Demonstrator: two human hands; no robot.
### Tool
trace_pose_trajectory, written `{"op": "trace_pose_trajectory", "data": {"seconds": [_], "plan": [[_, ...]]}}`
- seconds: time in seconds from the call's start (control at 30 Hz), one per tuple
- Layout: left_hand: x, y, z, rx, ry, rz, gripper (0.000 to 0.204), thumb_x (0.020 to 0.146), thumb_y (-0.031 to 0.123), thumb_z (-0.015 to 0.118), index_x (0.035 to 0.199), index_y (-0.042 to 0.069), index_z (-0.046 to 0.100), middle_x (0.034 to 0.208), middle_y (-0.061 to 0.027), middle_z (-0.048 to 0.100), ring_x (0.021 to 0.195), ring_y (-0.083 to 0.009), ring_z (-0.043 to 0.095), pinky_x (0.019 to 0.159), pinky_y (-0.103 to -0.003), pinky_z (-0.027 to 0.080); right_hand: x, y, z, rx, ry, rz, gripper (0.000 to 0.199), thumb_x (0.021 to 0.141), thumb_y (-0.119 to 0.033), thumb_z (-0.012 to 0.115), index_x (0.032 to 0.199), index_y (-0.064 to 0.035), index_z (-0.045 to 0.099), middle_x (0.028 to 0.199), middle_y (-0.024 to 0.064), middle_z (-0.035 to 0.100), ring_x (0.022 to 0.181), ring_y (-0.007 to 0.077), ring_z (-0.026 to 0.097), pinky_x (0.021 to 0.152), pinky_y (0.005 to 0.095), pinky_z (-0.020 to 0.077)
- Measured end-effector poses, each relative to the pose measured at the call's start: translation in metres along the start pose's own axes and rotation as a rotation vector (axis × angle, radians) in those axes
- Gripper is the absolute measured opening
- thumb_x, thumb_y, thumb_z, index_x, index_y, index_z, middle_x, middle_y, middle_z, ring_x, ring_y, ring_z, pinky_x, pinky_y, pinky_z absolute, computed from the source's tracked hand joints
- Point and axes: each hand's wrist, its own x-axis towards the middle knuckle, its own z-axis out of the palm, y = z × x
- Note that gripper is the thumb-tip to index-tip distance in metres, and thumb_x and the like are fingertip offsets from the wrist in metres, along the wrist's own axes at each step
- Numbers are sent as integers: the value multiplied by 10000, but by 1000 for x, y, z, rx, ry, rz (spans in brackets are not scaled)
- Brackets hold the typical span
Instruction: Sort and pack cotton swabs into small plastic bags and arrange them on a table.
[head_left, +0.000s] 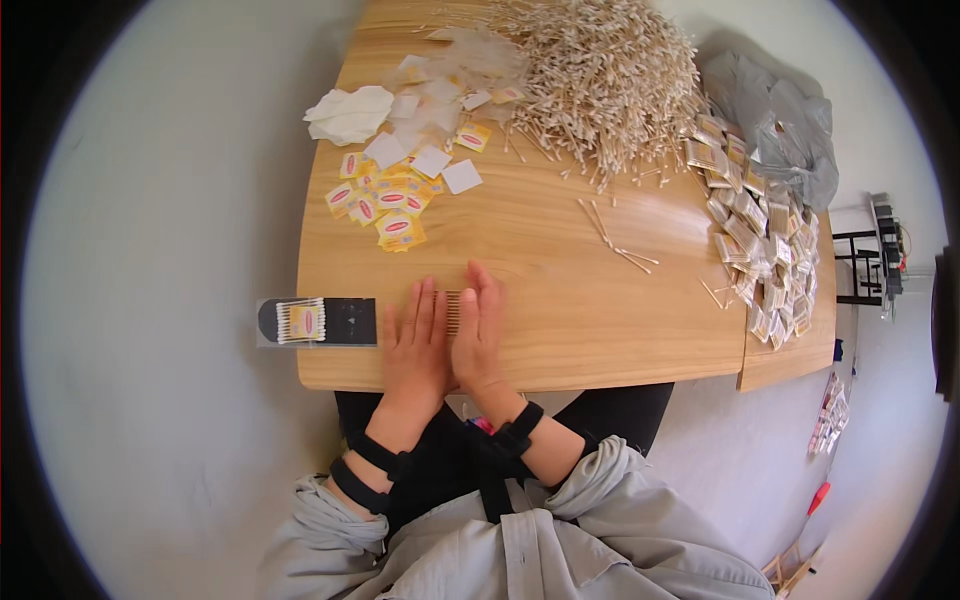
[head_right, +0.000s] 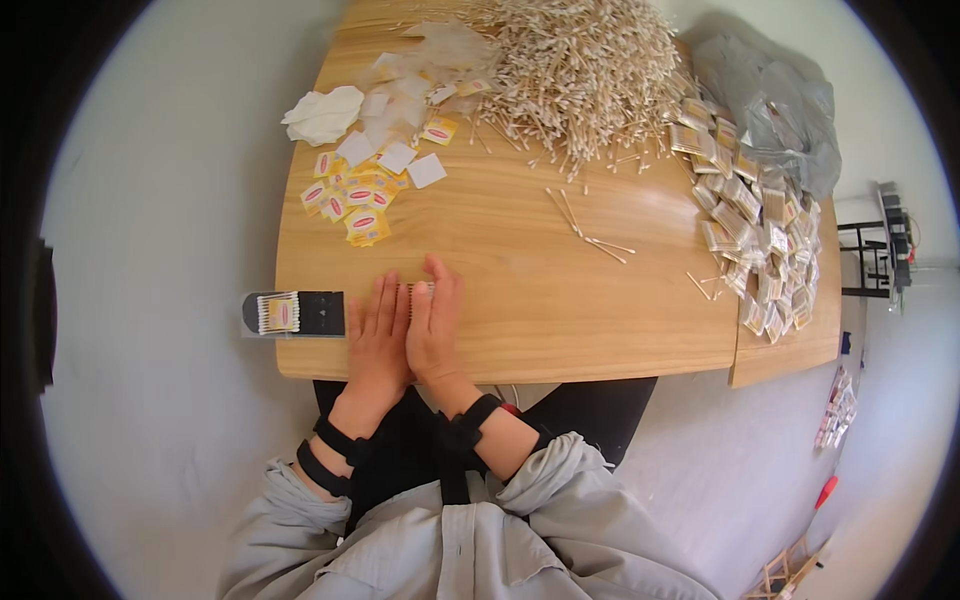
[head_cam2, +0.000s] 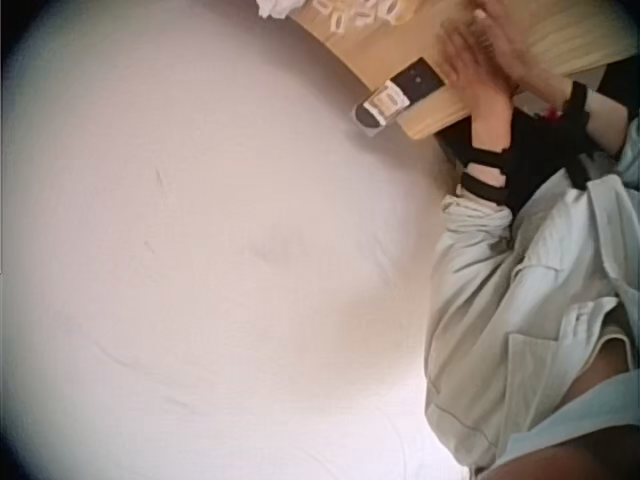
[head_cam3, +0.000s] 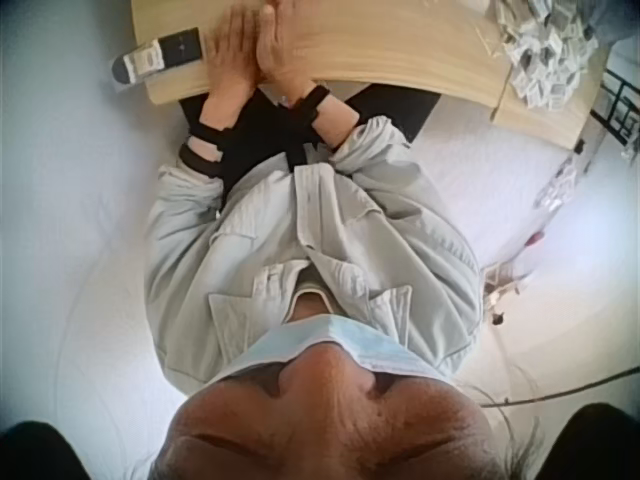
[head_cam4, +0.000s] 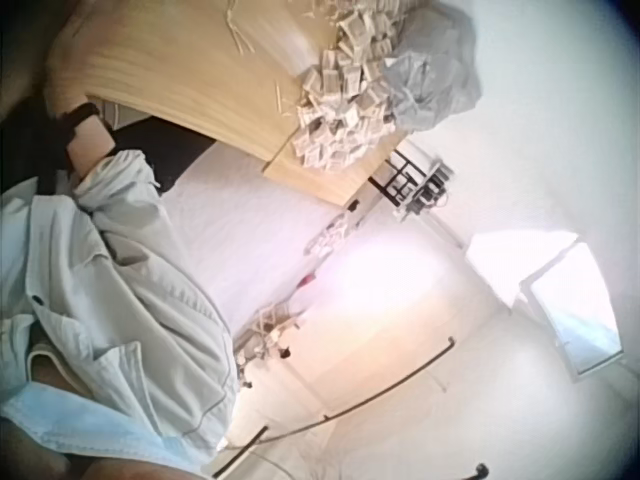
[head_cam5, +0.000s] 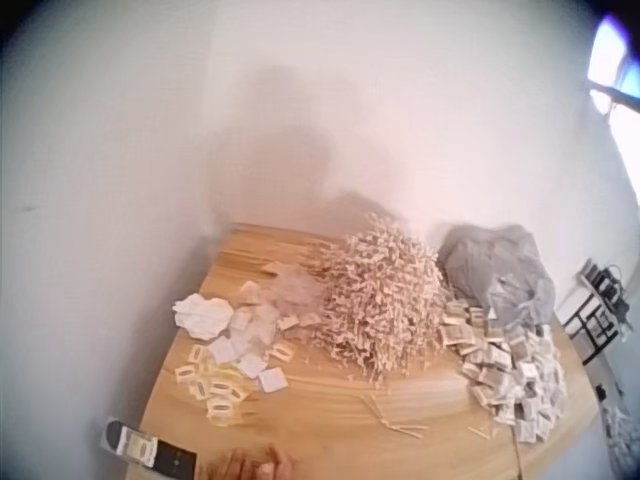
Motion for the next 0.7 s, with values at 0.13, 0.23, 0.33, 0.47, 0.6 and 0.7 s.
{"op": "trace_pose_trajectory", "data": {"seconds": [0.13, 0.23, 0.33, 0.47, 0.6, 0.7], "plan": [[-20, -35, -3, 179, 45, -38, 828, 810, 333, 626, 1491, 45, 254, 1575, -144, 212, 1478, -280, 150, 1160, -550, 49, -11, -9, 41, 28, -57, -7, 380, 996, -171, 396, 1317, 29, 424, 1232, 198, 457, 1147, 322, 464, 1023, 392, 354], [-27, -52, -18, 127, 25, -119, 842, 809, 355, 634, 1483, 18, 258, 1573, -146, 213, 1476, -269, 162, 1161, -550, 50, -13, -14, 62, 109, -136, -16, 368, 973, -122, 421, 1312, 21, 437, 1214, 212, 465, 1122, 337, 474, 1003, 400, 369], [-32, -64, -34, -41, 28, -98, 920, 757, 379, 704, 1479, 12, 266, 1571, -148, 213, 1473, -263, 168, 1165, -551, 55, -7, -11, 65, -122, -132, -133, 366, 948, -49, 436, 1309, 7, 454, 1225, 185, 458, 1126, 317, 473, 982, 376, 388], [-35, -69, -32, -58, 73, -107, 1057, 628, 476, 774, 1463, 15, 320, 1567, -133, 240, 1467, -238, 192, 1171, -531, 79, 0, -9, 67, -329, -75, -193, 418, 894, 12, 445, 1311, -4, 468, 1217, 183, 467, 1107, 342, 464, 979, 409, 375], [-35, -72, -27, -57, 105, -115, 1062, 629, 507, 756, 1468, 24, 321, 1568, -125, 245, 1468, -224, 192, 1175, -531, 63, 3, -6, 73, -709, -72, -389, 465, 843, 4, 497, 1306, -39, 503, 1217, 148, 483, 1155, 323, 444, 1019, 445, 312], [-36, -73, -29, -32, 53, -118, 1069, 628, 534, 742, 1471, 30, 322, 1571, -116, 243, 1468, -219, 189, 1177, -534, 53, 4, -4, 77, -794, -113, -434, 459, 833, -32, 522, 1291, -55, 528, 1220, 134, 488, 1181, 308, 437, 1032, 446, 290]]}}
